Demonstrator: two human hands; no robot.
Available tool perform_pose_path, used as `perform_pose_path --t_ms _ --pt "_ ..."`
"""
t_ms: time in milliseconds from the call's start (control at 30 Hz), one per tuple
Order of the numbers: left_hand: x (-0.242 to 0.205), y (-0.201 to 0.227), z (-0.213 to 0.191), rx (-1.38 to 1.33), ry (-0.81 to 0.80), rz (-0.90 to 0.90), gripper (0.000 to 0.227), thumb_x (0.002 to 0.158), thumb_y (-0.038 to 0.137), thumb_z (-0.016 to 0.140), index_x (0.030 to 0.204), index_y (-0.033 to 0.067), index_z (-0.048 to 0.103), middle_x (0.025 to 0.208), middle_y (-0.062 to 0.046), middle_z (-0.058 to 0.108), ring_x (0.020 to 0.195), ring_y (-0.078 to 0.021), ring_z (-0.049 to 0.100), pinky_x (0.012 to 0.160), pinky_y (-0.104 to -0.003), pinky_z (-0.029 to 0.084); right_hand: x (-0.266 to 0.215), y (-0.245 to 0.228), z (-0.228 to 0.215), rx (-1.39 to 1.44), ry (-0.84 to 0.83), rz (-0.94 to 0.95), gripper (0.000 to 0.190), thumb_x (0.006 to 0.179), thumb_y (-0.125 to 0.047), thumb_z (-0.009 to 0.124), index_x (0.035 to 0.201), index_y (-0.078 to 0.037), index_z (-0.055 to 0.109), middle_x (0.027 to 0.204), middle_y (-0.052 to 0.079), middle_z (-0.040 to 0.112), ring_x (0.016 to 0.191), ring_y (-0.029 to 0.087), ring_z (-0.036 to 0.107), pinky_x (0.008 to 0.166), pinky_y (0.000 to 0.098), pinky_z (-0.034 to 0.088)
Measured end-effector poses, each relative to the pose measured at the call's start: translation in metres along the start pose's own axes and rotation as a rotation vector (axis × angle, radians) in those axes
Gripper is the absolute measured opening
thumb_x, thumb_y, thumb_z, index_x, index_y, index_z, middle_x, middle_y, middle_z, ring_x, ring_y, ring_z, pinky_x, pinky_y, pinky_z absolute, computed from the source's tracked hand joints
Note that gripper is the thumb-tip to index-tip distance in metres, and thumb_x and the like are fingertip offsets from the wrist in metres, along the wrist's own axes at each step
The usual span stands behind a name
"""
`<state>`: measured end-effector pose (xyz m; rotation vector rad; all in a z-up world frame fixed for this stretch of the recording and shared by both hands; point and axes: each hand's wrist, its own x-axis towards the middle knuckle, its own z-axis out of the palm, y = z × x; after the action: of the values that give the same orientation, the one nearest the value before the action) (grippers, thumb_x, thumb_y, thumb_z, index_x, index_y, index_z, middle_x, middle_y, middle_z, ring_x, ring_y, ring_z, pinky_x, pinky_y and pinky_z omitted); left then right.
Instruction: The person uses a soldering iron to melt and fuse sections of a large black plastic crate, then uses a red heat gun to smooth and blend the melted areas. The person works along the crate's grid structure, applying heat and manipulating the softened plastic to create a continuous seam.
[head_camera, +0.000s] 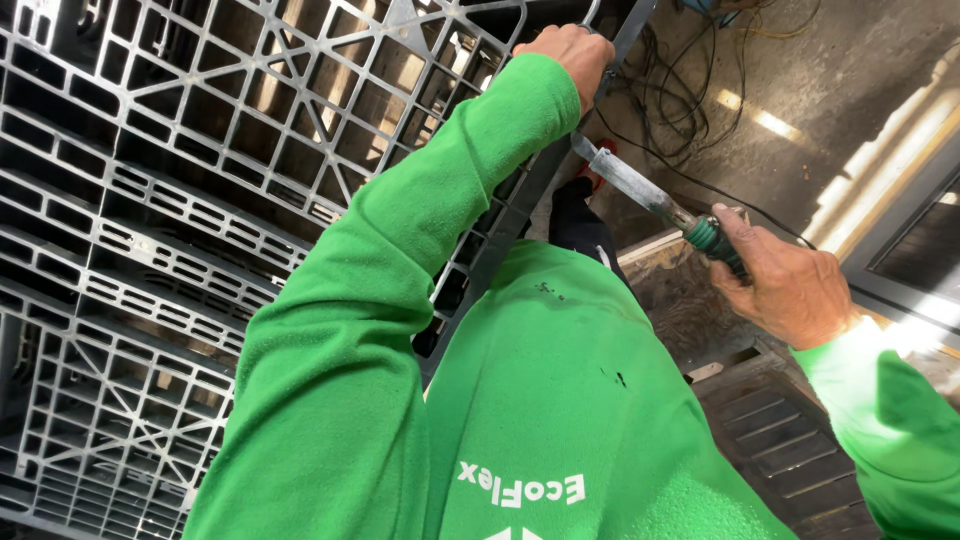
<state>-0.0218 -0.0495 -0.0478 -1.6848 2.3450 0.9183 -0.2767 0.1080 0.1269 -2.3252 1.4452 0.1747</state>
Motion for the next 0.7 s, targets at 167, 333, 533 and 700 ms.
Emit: perform_pose_path --t_ms 167,333,533,700 --pt "-0.004 0.001 -0.006 -0.035 0.019 0.004 0.043 0.079 0.007 0.080 0.120 0.0184 0.072 0.107 -0.009 0.073 0.103 -0.0323 0.069 0.082 -0.055 0.057 0.001 0.003 0.001 -0.011 0.014 0.022 0.068 0.088 -0.024 0.076 0.152 -0.016 0.054 0.091 0.008 0.067 0.072 0.030 0.068 0.062 0.0438 0.056" --pt "-0.006 0.002 -0.009 -0.026 0.009 0.006 0.041 0.080 0.008 0.080 0.119 0.0190 0.073 0.105 -0.008 0.074 0.104 -0.0316 0.070 0.084 -0.055 0.057 -0.003 0.017 0.010 -0.015 0.020 0.022 0.069 0.089 -0.024 0.075 0.154 -0.017 0.053 0.093 0.008 0.068 0.075 0.029 0.068 0.064 0.0439 0.056" --pt "-0.007 0.001 -0.009 -0.043 -0.004 0.001 0.039 0.081 0.008 0.079 0.119 0.0173 0.073 0.105 -0.008 0.074 0.104 -0.0328 0.069 0.087 -0.056 0.056 -0.003 0.041 0.019 -0.065 -0.141 0.089 0.073 0.090 -0.029 0.073 0.159 -0.021 0.048 0.091 0.006 0.069 0.069 0.029 0.069 0.062 0.0438 0.058" --pt "-0.008 0.003 -0.010 -0.051 0.032 0.010 0.045 0.078 0.008 0.080 0.121 0.0171 0.071 0.111 -0.009 0.072 0.105 -0.0345 0.067 0.088 -0.058 0.053 0.003 0.056 0.020 -0.027 -0.139 0.068 0.072 0.091 -0.029 0.070 0.158 -0.022 0.047 0.100 0.007 0.072 0.071 0.031 0.069 0.064 0.0457 0.058"
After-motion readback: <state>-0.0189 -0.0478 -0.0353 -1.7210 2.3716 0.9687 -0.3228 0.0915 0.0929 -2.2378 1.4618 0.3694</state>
